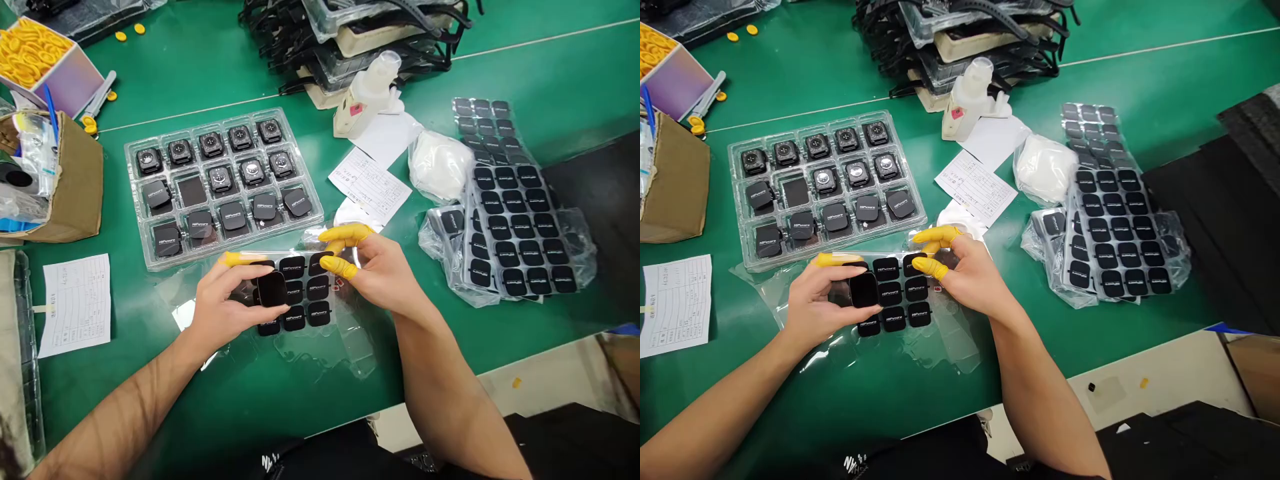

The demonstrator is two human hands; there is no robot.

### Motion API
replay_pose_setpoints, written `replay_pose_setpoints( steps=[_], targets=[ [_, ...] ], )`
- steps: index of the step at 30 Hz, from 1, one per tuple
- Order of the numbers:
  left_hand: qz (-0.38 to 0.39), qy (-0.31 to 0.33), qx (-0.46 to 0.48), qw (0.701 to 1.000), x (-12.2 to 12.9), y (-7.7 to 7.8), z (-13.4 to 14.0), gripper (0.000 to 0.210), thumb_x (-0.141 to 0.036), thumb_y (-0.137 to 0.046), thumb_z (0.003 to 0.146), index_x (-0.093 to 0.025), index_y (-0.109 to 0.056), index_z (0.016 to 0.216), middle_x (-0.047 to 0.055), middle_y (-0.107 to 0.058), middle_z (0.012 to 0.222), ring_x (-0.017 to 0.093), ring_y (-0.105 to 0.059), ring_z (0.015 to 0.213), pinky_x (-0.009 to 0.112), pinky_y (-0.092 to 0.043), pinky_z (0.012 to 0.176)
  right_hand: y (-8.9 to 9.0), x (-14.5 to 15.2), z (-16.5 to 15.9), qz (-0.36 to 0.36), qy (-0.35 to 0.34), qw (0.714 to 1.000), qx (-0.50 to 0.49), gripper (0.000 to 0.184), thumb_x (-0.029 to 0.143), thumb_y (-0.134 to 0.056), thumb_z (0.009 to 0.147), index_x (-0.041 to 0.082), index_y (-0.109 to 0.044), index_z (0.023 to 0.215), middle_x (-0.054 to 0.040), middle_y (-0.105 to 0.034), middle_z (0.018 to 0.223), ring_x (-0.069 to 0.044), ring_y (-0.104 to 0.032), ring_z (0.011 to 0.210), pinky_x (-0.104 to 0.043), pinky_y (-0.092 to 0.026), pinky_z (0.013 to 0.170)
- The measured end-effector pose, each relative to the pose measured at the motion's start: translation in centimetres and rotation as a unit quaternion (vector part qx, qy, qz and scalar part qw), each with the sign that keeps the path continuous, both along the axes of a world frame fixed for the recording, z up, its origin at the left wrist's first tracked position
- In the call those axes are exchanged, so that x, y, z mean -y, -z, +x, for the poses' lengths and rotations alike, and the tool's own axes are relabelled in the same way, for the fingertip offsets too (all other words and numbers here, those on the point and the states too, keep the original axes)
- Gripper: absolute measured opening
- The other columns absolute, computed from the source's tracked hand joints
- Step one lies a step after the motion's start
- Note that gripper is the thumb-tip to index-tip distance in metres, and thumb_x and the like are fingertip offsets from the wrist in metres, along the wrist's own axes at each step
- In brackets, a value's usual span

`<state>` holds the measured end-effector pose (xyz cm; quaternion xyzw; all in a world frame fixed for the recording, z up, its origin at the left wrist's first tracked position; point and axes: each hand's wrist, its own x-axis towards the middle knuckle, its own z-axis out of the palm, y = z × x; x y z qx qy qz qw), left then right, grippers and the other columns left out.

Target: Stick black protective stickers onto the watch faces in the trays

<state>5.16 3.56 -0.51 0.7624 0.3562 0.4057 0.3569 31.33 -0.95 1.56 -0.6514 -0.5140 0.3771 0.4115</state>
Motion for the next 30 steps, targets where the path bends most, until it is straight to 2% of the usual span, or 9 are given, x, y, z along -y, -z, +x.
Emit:
replay_pose_setpoints(
  steps=[2, 6, 11, 15, 17, 19, 22, 26, 30],
  targets=[
    [-0.031, 0.007, -0.001, 1.0, -0.2, 0.2, -0.2, 0.052, -0.032, -0.105, 0.063, -0.026, -0.081, 0.109, 0.007, -0.082, 0.111, 0.028, -0.079, 0.1, 0.046, -0.071, 0.086, 0.1, 0.0, 0.1, -0.005, 0.011, 1.0, -0.019, 0.034, 0.054, -0.086, 0.086, 0.03, -0.081, 0.11, -0.0025, -0.072, 0.092, -0.02, -0.066, 0.079, -0.037, -0.058, 0.074],
    [-0.094, 0.018, 0.0, 0.995, -0.3, 0.1, -0.4, 0.05, -0.034, -0.105, 0.062, -0.024, -0.084, 0.106, 0.008, -0.084, 0.103, 0.024, -0.077, 0.082, 0.038, -0.068, 0.065, 0.2, 0.0, 0.2, -0.005, 0.029, 0.999, -0.022, 0.032, 0.055, -0.085, 0.086, 0.028, -0.082, 0.103, -0.003, -0.074, 0.091, -0.02, -0.068, 0.081, -0.038, -0.06, 0.079],
    [-0.147, 0.037, 0.01, 0.988, -0.2, -0.9, 0.0, 0.047, -0.031, -0.103, 0.064, -0.02, -0.083, 0.106, 0.008, -0.085, 0.096, 0.024, -0.078, 0.078, 0.038, -0.068, 0.068, 0.5, -0.3, -0.5, -0.007, 0.034, 0.999, -0.013, 0.026, 0.05, -0.084, 0.086, 0.026, -0.079, 0.094, -0.0044, -0.077, 0.095, -0.021, -0.071, 0.084, -0.04, -0.061, 0.082],
    [-0.224, 0.039, 0.043, 0.973, -0.5, -1.1, 0.1, 0.046, -0.029, -0.103, 0.063, -0.02, -0.082, 0.103, 0.007, -0.085, 0.092, 0.024, -0.079, 0.074, 0.036, -0.068, 0.061, 0.5, -0.6, 0.0, 0.063, 0.018, 0.998, 0.009, 0.021, 0.043, -0.084, 0.086, 0.026, -0.075, 0.08, -0.0059, -0.079, 0.103, -0.026, -0.069, 0.104, -0.048, -0.056, 0.097],
    [-0.219, 0.041, 0.057, 0.973, -0.5, -0.9, 0.1, 0.046, -0.03, -0.103, 0.063, -0.022, -0.083, 0.103, 0.007, -0.085, 0.094, 0.024, -0.079, 0.074, 0.037, -0.069, 0.061, 0.1, -0.5, 0.9, 0.099, 0.029, 0.992, -0.069, 0.033, 0.051, -0.091, 0.079, 0.027, -0.07, 0.071, -0.0052, -0.077, 0.117, -0.027, -0.067, 0.109, -0.048, -0.054, 0.099],
    [-0.202, 0.039, 0.05, 0.977, -0.5, -0.6, 0.1, 0.046, -0.032, -0.103, 0.064, -0.024, -0.083, 0.104, 0.007, -0.085, 0.095, 0.024, -0.079, 0.074, 0.036, -0.068, 0.059, -0.6, -0.3, 1.5, 0.116, 0.055, 0.97, -0.206, 0.047, 0.063, -0.094, 0.068, 0.027, -0.064, 0.065, -0.0016, -0.076, 0.11, -0.022, -0.065, 0.092, -0.042, -0.055, 0.083],
    [-0.17, 0.029, 0.018, 0.985, -0.3, -0.2, 0.1, 0.044, -0.032, -0.101, 0.069, -0.026, -0.082, 0.108, 0.007, -0.085, 0.102, 0.023, -0.079, 0.081, 0.033, -0.067, 0.059, -1.8, 0.2, 0.4, 0.057, 0.09, 0.951, -0.292, 0.046, 0.066, -0.098, 0.062, 0.031, -0.068, 0.068, 0.0016, -0.068, 0.079, -0.015, -0.053, 0.064, -0.034, -0.05, 0.061],
    [-0.094, 0.026, -0.026, 0.995, 0.0, -0.1, 0.3, 0.045, -0.027, -0.098, 0.071, -0.023, -0.079, 0.113, 0.005, -0.085, 0.102, 0.02, -0.079, 0.081, 0.032, -0.067, 0.068, -2.0, 0.7, -4.1, -0.107, 0.077, 0.962, -0.238, 0.035, 0.048, -0.102, 0.063, 0.028, -0.079, 0.082, -0.0007, -0.074, 0.081, -0.018, -0.067, 0.073, -0.037, -0.06, 0.072],
    [-0.062, 0.026, -0.052, 0.996, 0.0, -0.3, 0.3, 0.048, -0.028, -0.099, 0.072, -0.022, -0.077, 0.114, 0.004, -0.084, 0.101, 0.017, -0.078, 0.078, 0.029, -0.065, 0.072, -1.1, 0.7, -6.7, -0.157, 0.076, 0.951, -0.256, 0.041, 0.051, -0.102, 0.061, 0.025, -0.079, 0.083, -0.0016, -0.077, 0.082, -0.02, -0.072, 0.076, -0.037, -0.063, 0.074]
  ],
)
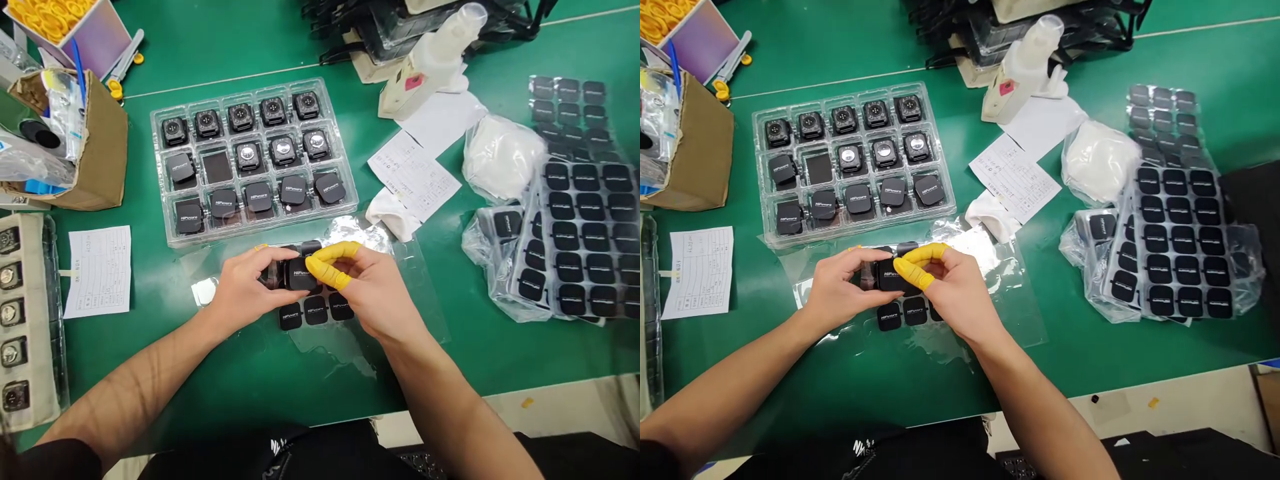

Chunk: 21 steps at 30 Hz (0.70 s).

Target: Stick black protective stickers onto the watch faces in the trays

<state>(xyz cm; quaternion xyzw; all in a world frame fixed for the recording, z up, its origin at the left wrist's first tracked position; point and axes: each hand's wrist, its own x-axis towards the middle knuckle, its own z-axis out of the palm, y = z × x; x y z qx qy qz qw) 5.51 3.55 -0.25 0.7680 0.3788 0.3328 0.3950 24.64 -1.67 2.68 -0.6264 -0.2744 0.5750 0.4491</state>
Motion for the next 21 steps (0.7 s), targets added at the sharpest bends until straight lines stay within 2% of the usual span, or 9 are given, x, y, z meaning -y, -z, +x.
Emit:
replay_pose_setpoints(
  steps=[5, 8, 16, 21],
  targets=[
    [0.021, 0.012, -0.01, 1.0, -0.04, -0.07, -0.01, 0.047, -0.028, -0.099, 0.073, -0.021, -0.075, 0.113, 0.002, -0.083, 0.097, 0.014, -0.074, 0.074, 0.026, -0.06, 0.067, 0.54, 0.07, 0.2, -0.024, 0.001, 1.0, 0.01, 0.042, 0.05, -0.102, 0.061, 0.025, -0.079, 0.085, -0.0016, -0.078, 0.083, -0.02, -0.074, 0.078, -0.034, -0.062, 0.071],
    [0.027, 0.012, -0.002, 1.0, -0.04, 0.0, -0.01, 0.046, -0.03, -0.098, 0.074, -0.022, -0.075, 0.114, 0.001, -0.083, 0.099, 0.014, -0.074, 0.076, 0.027, -0.062, 0.071, 0.57, 0.11, 0.27, -0.03, -0.003, 0.999, 0.019, 0.041, 0.051, -0.103, 0.061, 0.027, -0.08, 0.084, -0.0023, -0.078, 0.085, -0.022, -0.074, 0.08, -0.035, -0.062, 0.072],
    [0.01, 0.012, 0.008, 1.0, 0.05, -0.25, 0.13, 0.044, -0.022, -0.098, 0.073, -0.02, -0.076, 0.111, 0.003, -0.084, 0.101, 0.017, -0.077, 0.079, 0.028, -0.063, 0.067, 0.86, 0.12, 0.27, -0.023, -0.009, 1.0, 0.018, 0.045, 0.056, -0.102, 0.06, 0.025, -0.08, 0.085, -0.0031, -0.078, 0.084, -0.022, -0.073, 0.079, -0.037, -0.063, 0.072],
    [0.023, 0.011, -0.001, 1.0, 0.07, 0.24, -0.02, 0.047, -0.031, -0.098, 0.074, -0.022, -0.076, 0.114, 0.003, -0.085, 0.103, 0.018, -0.079, 0.085, 0.03, -0.065, 0.077, 0.87, 0.14, 0.23, -0.02, -0.003, 1.0, 0.019, 0.042, 0.051, -0.104, 0.06, 0.025, -0.081, 0.083, -0.0022, -0.079, 0.084, -0.019, -0.072, 0.078, -0.033, -0.061, 0.071]
  ],
)
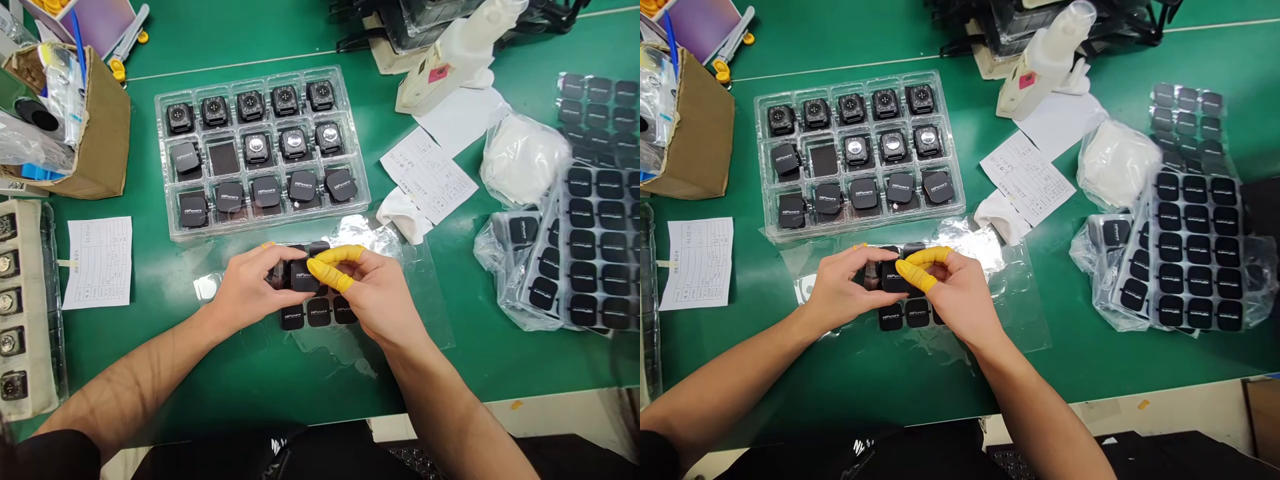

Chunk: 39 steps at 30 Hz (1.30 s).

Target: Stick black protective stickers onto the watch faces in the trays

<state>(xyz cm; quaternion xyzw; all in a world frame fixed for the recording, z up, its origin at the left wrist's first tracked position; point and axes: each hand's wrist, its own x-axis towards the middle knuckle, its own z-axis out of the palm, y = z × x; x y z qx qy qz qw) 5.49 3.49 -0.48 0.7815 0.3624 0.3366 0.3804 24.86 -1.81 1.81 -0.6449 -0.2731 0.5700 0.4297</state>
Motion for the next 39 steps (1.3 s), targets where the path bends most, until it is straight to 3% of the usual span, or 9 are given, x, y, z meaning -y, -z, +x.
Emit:
replay_pose_setpoints(
  steps=[4, 10, 16, 25, 28, 31, 33, 36, 39],
  targets=[
    [-0.004, -0.004, -0.032, 0.999, 0.0, 0.2, -0.2, 0.047, -0.037, -0.097, 0.076, -0.023, -0.076, 0.115, 0.004, -0.085, 0.105, 0.02, -0.08, 0.087, 0.033, -0.066, 0.084, -0.1, -0.1, -0.1, -0.007, 0.006, 1.0, 0.006, 0.043, 0.052, -0.104, 0.058, 0.025, -0.081, 0.082, -0.0021, -0.078, 0.082, -0.019, -0.07, 0.075, -0.032, -0.06, 0.069],
    [0.006, 0.0, -0.014, 1.0, 0.0, 0.1, -0.1, 0.046, -0.035, -0.097, 0.076, -0.023, -0.076, 0.115, 0.003, -0.085, 0.103, 0.018, -0.079, 0.083, 0.029, -0.065, 0.075, -0.2, -0.2, -0.1, -0.011, 0.01, 1.0, 0.002, 0.043, 0.052, -0.103, 0.058, 0.024, -0.081, 0.082, -0.0021, -0.077, 0.081, -0.019, -0.07, 0.075, -0.032, -0.06, 0.069],
    [0.006, 0.0, -0.017, 1.0, 0.0, 0.1, -0.1, 0.047, -0.036, -0.097, 0.076, -0.022, -0.076, 0.115, 0.004, -0.085, 0.105, 0.02, -0.081, 0.088, 0.034, -0.067, 0.086, -0.2, -0.3, -0.1, -0.008, 0.007, 1.0, 0.003, 0.043, 0.052, -0.104, 0.057, 0.025, -0.081, 0.081, -0.0018, -0.077, 0.08, -0.019, -0.071, 0.075, -0.034, -0.061, 0.069],
    [-0.005, 0.0, -0.026, 1.0, 0.0, 0.1, -0.2, 0.048, -0.037, -0.097, 0.076, -0.023, -0.075, 0.117, 0.003, -0.085, 0.105, 0.02, -0.08, 0.089, 0.035, -0.066, 0.087, 0.0, -0.1, 0.0, 0.0, -0.01, 1.0, 0.017, 0.047, 0.058, -0.101, 0.062, 0.023, -0.077, 0.083, -0.003, -0.075, 0.082, -0.02, -0.07, 0.076, -0.034, -0.061, 0.069],
    [0.001, -0.004, -0.016, 1.0, 0.1, 0.1, -0.1, 0.047, -0.034, -0.097, 0.076, -0.023, -0.075, 0.116, 0.003, -0.085, 0.105, 0.018, -0.078, 0.084, 0.033, -0.065, 0.084, -0.1, 0.0, 0.0, 0.003, -0.006, 1.0, 0.025, 0.058, 0.053, -0.103, 0.059, 0.025, -0.073, 0.1, -0.002, -0.073, 0.094, -0.018, -0.07, 0.074, -0.034, -0.063, 0.067],
    [-0.001, -0.003, -0.011, 1.0, 0.1, 0.1, -0.1, 0.044, -0.031, -0.096, 0.075, -0.024, -0.075, 0.113, 0.002, -0.084, 0.103, 0.018, -0.077, 0.082, 0.031, -0.064, 0.079, -0.2, -0.2, -0.4, 0.012, -0.029, 0.999, 0.027, 0.085, 0.046, -0.107, 0.052, 0.032, -0.063, 0.124, -0.0003, -0.07, 0.103, -0.016, -0.068, 0.067, -0.032, -0.061, 0.058],
    [-0.01, 0.001, -0.014, 1.0, 0.1, 0.1, -0.1, 0.044, -0.033, -0.097, 0.073, -0.025, -0.076, 0.111, 0.002, -0.084, 0.101, 0.018, -0.076, 0.08, 0.03, -0.063, 0.076, -0.2, -0.3, -0.8, 0.017, -0.048, 0.998, 0.031, 0.082, 0.052, -0.103, 0.06, 0.032, -0.06, 0.127, 0.0025, -0.068, 0.089, -0.016, -0.065, 0.061, -0.031, -0.057, 0.053],
    [-0.02, 0.002, 0.0, 1.0, 0.1, 0.1, -0.1, 0.048, -0.033, -0.1, 0.07, -0.023, -0.076, 0.111, 0.002, -0.084, 0.103, 0.018, -0.076, 0.081, 0.029, -0.062, 0.074, -0.1, -0.5, -1.2, 0.022, -0.036, 0.998, 0.043, 0.059, 0.066, -0.082, 0.084, 0.03, -0.058, 0.125, 0.006, -0.06, 0.068, -0.016, -0.06, 0.057, -0.031, -0.052, 0.052],
    [-0.024, 0.008, 0.009, 1.0, 0.1, 0.0, 0.0, 0.045, -0.026, -0.097, 0.073, -0.022, -0.076, 0.112, 0.002, -0.084, 0.105, 0.018, -0.077, 0.084, 0.028, -0.062, 0.076, 0.0, -0.6, -1.1, 0.038, -0.071, 0.996, 0.03, 0.066, 0.064, -0.088, 0.078, 0.029, -0.058, 0.126, 0.0049, -0.065, 0.074, -0.017, -0.065, 0.064, -0.031, -0.056, 0.058]
  ],
)
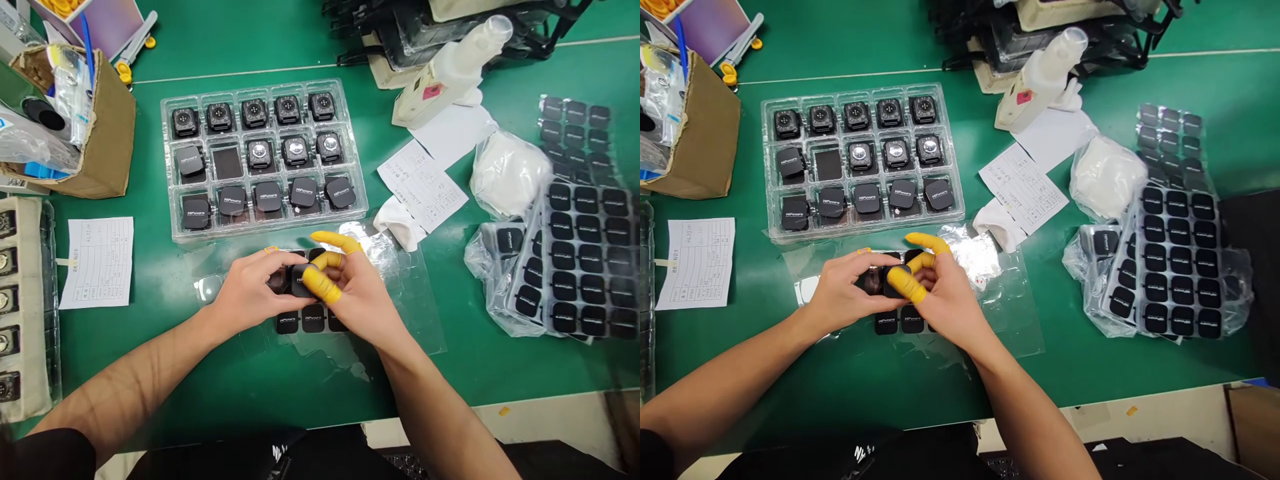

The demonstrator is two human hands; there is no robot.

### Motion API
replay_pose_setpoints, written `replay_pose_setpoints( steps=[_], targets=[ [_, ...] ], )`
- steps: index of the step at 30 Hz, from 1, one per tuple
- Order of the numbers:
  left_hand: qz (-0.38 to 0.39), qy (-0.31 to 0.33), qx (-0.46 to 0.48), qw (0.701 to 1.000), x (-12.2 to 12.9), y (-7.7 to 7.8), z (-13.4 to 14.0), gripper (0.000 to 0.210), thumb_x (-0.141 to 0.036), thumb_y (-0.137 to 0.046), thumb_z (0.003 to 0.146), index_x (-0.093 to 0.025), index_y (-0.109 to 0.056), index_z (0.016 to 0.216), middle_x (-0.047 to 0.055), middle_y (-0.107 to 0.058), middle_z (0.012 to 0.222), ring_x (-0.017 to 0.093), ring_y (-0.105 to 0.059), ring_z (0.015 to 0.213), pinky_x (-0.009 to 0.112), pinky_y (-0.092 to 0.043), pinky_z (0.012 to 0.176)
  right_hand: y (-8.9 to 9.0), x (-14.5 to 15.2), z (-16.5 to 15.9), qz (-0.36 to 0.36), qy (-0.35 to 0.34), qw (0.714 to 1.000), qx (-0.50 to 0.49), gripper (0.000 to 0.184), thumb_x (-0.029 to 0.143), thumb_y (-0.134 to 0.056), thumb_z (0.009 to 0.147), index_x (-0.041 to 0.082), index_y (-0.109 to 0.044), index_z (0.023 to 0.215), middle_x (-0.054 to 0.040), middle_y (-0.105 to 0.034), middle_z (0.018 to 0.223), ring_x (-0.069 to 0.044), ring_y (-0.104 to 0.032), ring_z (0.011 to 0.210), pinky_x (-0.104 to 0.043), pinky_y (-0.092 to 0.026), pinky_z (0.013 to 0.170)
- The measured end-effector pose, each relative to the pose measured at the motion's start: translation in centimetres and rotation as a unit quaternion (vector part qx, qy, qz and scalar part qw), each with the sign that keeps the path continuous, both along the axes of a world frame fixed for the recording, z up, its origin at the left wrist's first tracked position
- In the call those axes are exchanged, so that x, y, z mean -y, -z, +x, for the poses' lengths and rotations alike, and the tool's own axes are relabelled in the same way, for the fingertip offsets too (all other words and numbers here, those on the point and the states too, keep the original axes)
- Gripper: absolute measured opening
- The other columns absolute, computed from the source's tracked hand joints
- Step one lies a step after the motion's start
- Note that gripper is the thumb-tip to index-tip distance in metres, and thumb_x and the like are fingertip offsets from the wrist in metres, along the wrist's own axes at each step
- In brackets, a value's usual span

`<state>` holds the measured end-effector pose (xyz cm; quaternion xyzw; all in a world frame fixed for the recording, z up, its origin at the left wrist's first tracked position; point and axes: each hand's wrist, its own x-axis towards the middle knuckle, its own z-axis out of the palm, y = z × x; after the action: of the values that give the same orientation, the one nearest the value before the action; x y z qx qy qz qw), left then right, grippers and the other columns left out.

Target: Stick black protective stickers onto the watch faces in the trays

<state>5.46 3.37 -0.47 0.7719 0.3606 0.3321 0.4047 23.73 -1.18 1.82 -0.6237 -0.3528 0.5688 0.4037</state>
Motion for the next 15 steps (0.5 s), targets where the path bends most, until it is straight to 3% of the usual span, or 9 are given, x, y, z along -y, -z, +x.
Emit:
replay_pose_setpoints(
  steps=[2, 5, 8, 10, 12, 15],
  targets=[
    [-0.008, -0.001, -0.003, 1.0, 0.0, -0.1, 0.0, 0.044, -0.025, -0.097, 0.073, -0.022, -0.077, 0.111, 0.001, -0.084, 0.103, 0.018, -0.077, 0.083, 0.028, -0.062, 0.075, 0.1, 0.0, 0.1, 0.004, -0.002, 1.0, 0.025, 0.064, 0.062, -0.088, 0.078, 0.029, -0.06, 0.125, 0.0043, -0.066, 0.076, -0.017, -0.065, 0.066, -0.031, -0.057, 0.06],
    [-0.034, -0.004, -0.004, 0.999, 0.0, -0.2, 0.0, 0.045, -0.024, -0.097, 0.071, -0.022, -0.077, 0.112, 0.001, -0.083, 0.101, 0.017, -0.076, 0.081, 0.027, -0.062, 0.075, 0.2, 0.3, 0.0, 0.011, 0.022, 0.997, 0.073, 0.051, 0.066, -0.074, 0.091, 0.028, -0.066, 0.123, 0.0024, -0.067, 0.073, -0.018, -0.065, 0.065, -0.033, -0.057, 0.061],
    [-0.041, 0.009, 0.0, 0.999, 0.0, -0.3, -0.1, 0.048, -0.022, -0.099, 0.07, -0.018, -0.078, 0.113, 0.002, -0.082, 0.099, 0.018, -0.077, 0.082, 0.028, -0.063, 0.075, 0.0, 0.6, 0.2, 0.041, -0.007, 0.996, 0.082, 0.052, 0.062, -0.087, 0.08, 0.026, -0.073, 0.114, -0.0025, -0.075, 0.083, -0.02, -0.069, 0.07, -0.036, -0.061, 0.065],
    [-0.035, 0.006, 0.017, 0.999, 0.0, -0.2, -0.1, 0.058, -0.033, -0.103, 0.067, -0.015, -0.078, 0.116, 0.005, -0.082, 0.099, 0.022, -0.078, 0.083, 0.031, -0.065, 0.077, -0.4, 0.3, 0.8, 0.062, 0.008, 0.993, 0.101, 0.044, 0.059, -0.089, 0.078, 0.025, -0.076, 0.102, -0.0046, -0.076, 0.086, -0.019, -0.067, 0.067, -0.035, -0.059, 0.06],
    [-0.034, -0.005, 0.028, 0.999, 0.1, -0.1, -0.2, 0.062, -0.044, -0.101, 0.07, -0.015, -0.078, 0.119, 0.007, -0.083, 0.1, 0.024, -0.078, 0.085, 0.034, -0.066, 0.08, -0.9, -1.3, 1.6, 0.093, 0.055, 0.987, 0.119, 0.04, 0.059, -0.088, 0.081, 0.025, -0.076, 0.096, -0.0046, -0.076, 0.086, -0.017, -0.065, 0.061, -0.032, -0.057, 0.053],
    [-0.032, -0.012, 0.016, 0.999, 0.2, 0.1, -0.2, 0.032, -0.036, -0.084, 0.091, -0.02, -0.078, 0.118, 0.006, -0.084, 0.1, 0.025, -0.08, 0.084, 0.037, -0.067, 0.082, -1.3, -6.6, 1.5, 0.153, 0.063, 0.977, 0.137, 0.042, 0.059, -0.088, 0.08, 0.025, -0.074, 0.099, -0.0039, -0.076, 0.088, -0.017, -0.067, 0.061, -0.034, -0.06, 0.054]
  ],
)
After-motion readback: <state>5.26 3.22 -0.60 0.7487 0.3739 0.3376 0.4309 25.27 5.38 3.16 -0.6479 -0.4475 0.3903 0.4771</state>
